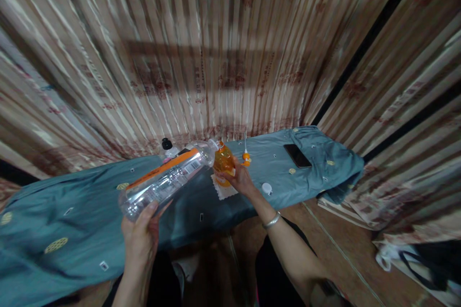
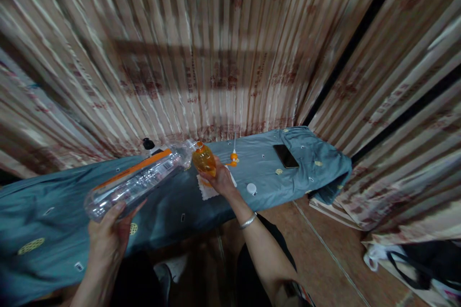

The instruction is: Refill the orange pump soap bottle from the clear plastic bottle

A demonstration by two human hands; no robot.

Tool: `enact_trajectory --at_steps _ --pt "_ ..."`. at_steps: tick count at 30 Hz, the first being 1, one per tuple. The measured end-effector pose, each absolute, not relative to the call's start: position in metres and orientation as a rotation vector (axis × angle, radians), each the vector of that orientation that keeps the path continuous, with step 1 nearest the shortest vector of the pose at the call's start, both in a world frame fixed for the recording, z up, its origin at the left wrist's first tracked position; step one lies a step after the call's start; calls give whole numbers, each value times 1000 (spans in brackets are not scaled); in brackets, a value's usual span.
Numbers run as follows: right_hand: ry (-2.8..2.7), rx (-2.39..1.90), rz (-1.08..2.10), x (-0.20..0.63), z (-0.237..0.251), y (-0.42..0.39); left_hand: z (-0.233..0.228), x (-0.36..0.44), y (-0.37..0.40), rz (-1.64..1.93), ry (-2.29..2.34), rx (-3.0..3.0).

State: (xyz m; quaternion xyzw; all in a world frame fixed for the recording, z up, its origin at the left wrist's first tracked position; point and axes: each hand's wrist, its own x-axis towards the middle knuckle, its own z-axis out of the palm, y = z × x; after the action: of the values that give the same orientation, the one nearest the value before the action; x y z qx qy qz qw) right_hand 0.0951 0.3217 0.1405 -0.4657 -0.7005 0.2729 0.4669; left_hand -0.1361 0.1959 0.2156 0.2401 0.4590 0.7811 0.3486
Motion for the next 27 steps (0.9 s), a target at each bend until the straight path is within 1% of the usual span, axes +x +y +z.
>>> enact_trajectory --at_steps 15,27 --pt "-1737 -1145 645 97 143 320 211 -130 197 2063 1229 622" --pt "-1702 -1102 690 98 138 322 208 -129 199 2082 1228 620"
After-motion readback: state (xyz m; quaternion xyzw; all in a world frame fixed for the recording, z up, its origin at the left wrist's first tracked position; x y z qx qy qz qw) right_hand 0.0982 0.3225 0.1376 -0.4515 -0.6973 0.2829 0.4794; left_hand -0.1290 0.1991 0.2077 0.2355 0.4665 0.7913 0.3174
